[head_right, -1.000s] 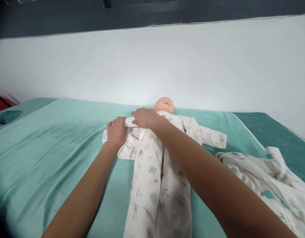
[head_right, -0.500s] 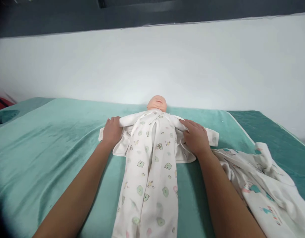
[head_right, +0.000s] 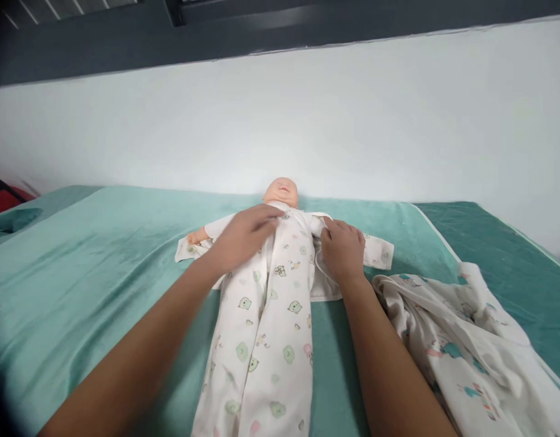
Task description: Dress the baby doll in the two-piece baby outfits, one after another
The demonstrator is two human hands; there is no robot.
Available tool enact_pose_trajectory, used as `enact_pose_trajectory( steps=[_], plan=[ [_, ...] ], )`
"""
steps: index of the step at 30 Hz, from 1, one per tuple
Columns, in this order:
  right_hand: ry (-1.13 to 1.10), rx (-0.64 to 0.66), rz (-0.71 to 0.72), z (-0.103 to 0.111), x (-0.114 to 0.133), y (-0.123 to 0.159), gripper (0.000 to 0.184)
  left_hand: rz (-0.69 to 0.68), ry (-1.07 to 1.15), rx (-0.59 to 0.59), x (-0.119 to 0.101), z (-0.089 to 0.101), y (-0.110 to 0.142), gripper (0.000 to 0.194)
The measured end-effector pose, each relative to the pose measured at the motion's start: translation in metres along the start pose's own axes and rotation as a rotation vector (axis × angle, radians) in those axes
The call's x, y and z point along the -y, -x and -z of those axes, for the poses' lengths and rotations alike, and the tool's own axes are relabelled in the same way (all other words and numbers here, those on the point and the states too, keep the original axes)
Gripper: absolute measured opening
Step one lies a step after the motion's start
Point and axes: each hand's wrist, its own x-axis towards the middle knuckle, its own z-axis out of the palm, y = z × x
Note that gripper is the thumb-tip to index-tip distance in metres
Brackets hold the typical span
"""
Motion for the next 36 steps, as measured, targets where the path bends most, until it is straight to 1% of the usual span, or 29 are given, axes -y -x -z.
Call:
enact_pose_trajectory(
  steps=[3,5,7,9,13,15,18,21,23,26,29,31,36],
  plan=[
    [0.01,-0.002,-0.016,0.0,0.001,0.0,0.05,-0.17,-0.354,0.292,-0.029,-0.015,-0.036,0.03],
    [0.0,-0.001,-0.018,0.001,0.001,0.0,0.049,-0.176,-0.486,0.416,-0.042,-0.027,-0.055,0.028],
    [-0.023,0.005,-0.022,0.001,0.0,0.0,0.047,-0.133,-0.523,0.511,-0.05,-0.037,-0.071,0.027],
    [-0.047,0.012,-0.032,0.002,0.0,0.0,0.048,-0.106,-0.543,0.559,-0.055,-0.046,-0.082,0.027],
    [-0.046,0.019,-0.055,0.003,0.0,0.0,0.049,-0.074,-0.594,0.6,-0.059,-0.063,-0.099,0.032],
    [-0.033,0.014,-0.054,0.002,0.0,0.0,0.048,-0.057,-0.604,0.631,-0.058,-0.071,-0.107,0.034],
    [-0.009,0.013,-0.052,0.001,-0.001,-0.001,0.048,-0.046,-0.612,0.679,-0.055,-0.082,-0.119,0.045],
    [0.019,0.037,-0.067,0.001,-0.001,-0.001,0.051,-0.044,-0.619,0.704,-0.049,-0.088,-0.127,0.05],
    [0.032,0.051,-0.076,0.003,-0.001,-0.002,0.053,-0.047,-0.629,0.707,-0.046,-0.087,-0.129,0.048],
    [0.028,0.067,-0.072,0.008,0.0,-0.001,0.055,-0.059,-0.658,0.689,-0.044,-0.077,-0.125,0.043],
    [-0.018,0.067,-0.084,0.013,0.0,-0.001,0.058,-0.064,-0.692,0.643,-0.045,-0.06,-0.118,0.046],
    [-0.066,0.044,-0.108,0.014,0.0,-0.001,0.059,-0.06,-0.703,0.604,-0.045,-0.047,-0.113,0.049],
    [-0.286,-0.052,-0.108,0.006,-0.01,-0.006,0.061,-0.054,-0.742,0.514,-0.038,-0.018,-0.105,0.049]
  ],
)
